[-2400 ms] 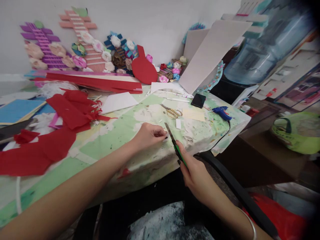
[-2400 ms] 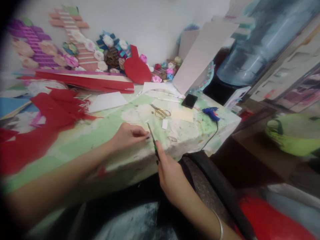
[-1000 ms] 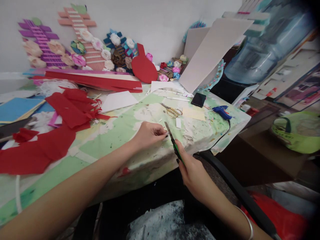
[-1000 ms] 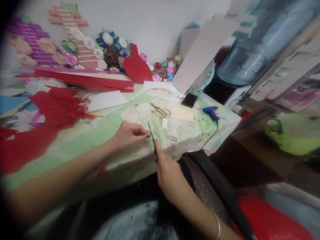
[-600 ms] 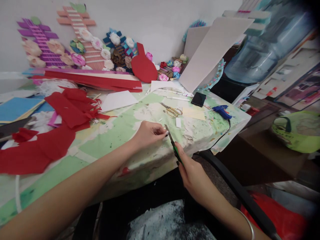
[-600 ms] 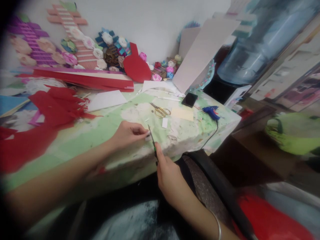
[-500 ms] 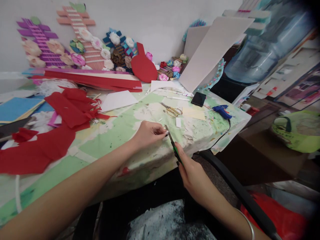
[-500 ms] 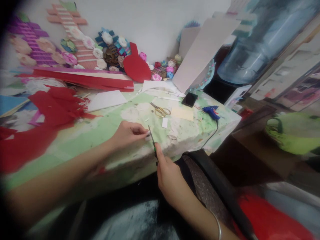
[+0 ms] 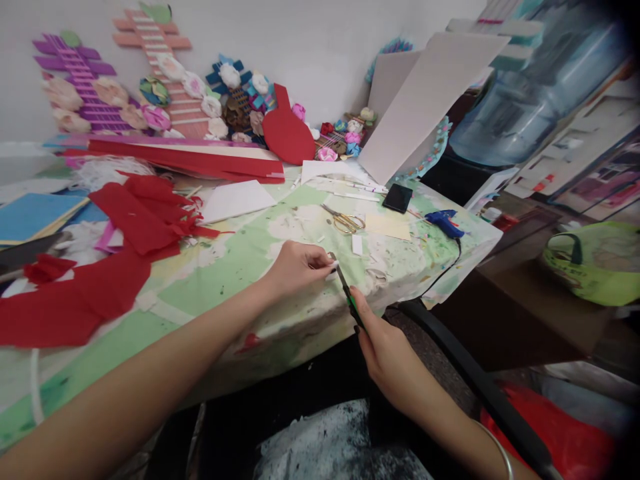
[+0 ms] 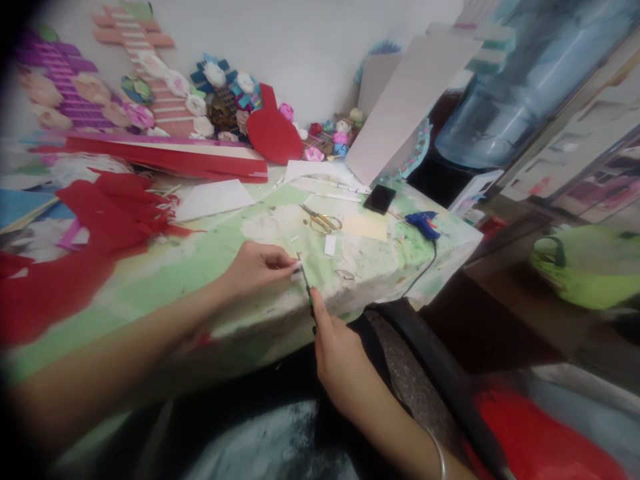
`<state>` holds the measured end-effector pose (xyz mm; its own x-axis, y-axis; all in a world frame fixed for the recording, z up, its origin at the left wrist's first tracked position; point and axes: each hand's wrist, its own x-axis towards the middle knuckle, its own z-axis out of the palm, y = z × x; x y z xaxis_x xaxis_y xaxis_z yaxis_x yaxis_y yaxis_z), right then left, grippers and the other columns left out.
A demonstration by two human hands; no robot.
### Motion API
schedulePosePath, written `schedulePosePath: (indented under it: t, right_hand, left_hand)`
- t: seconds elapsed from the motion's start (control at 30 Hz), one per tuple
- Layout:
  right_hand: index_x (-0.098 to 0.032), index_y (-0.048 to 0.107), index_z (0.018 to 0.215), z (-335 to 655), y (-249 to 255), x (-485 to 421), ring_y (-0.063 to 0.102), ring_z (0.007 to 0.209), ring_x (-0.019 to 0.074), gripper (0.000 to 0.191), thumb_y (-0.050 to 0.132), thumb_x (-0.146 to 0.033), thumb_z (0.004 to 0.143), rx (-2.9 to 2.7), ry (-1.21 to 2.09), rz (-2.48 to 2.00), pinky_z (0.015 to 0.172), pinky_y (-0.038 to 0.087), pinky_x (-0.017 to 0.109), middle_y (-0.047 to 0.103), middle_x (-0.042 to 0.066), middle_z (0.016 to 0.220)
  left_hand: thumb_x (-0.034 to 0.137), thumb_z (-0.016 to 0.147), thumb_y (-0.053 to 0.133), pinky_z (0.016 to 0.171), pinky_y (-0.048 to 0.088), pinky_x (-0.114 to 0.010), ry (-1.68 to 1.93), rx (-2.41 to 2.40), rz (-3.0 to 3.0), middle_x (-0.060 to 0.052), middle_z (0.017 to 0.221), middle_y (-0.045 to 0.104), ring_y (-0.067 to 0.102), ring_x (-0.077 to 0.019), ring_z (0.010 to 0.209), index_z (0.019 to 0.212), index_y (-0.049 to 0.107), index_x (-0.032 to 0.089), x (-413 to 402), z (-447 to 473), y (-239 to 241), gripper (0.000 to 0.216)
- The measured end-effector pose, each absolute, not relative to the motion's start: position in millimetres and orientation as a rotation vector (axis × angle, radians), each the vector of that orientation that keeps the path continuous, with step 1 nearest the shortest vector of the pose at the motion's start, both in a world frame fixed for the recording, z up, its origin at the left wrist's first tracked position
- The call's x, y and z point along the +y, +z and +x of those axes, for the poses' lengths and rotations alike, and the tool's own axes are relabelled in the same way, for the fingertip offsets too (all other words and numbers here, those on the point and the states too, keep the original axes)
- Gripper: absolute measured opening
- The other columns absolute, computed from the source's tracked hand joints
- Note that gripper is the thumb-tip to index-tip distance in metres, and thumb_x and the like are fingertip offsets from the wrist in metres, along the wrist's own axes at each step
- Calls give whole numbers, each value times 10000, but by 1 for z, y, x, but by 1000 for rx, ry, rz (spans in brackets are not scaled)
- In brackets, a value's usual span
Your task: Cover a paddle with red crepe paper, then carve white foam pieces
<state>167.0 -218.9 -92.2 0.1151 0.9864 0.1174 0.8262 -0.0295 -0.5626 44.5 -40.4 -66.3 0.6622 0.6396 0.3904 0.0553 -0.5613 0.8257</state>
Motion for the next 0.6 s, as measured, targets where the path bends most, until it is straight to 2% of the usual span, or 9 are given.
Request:
schedulePosePath:
  t: [0.27, 0.43, 0.6]
  right_hand:
    - [-166, 171, 1460, 160, -92, -228, 612, 997, 232, 617, 313, -121, 861, -1720, 391, -1937, 816, 494, 388, 620, 177, 1097]
    - [-187, 187, 1452, 155, -94, -233, 632, 963, 232, 633, 320, -91, 841, -1692, 384, -1977, 821, 496, 397, 638, 160, 1066]
    - [-204, 188, 1447, 158, -94, -227, 601, 1050, 239, 699, 344, -53, 783, -1673, 403, -1985, 821, 496, 397, 577, 160, 1217]
  left_hand:
    - [224, 714, 656, 570, 495, -206, 849, 497, 2073, -47, 677, 709, 648, -144, 635, 680, 709, 122, -44, 44, -64, 120]
    - [204, 714, 652, 568, 478, -198, 804, 500, 2121, -39, 665, 705, 640, -135, 625, 670, 696, 120, -46, 43, -63, 104]
    - [220, 729, 640, 520, 433, -193, 782, 470, 2173, -26, 599, 673, 596, -115, 561, 641, 684, 117, -47, 43, -63, 142]
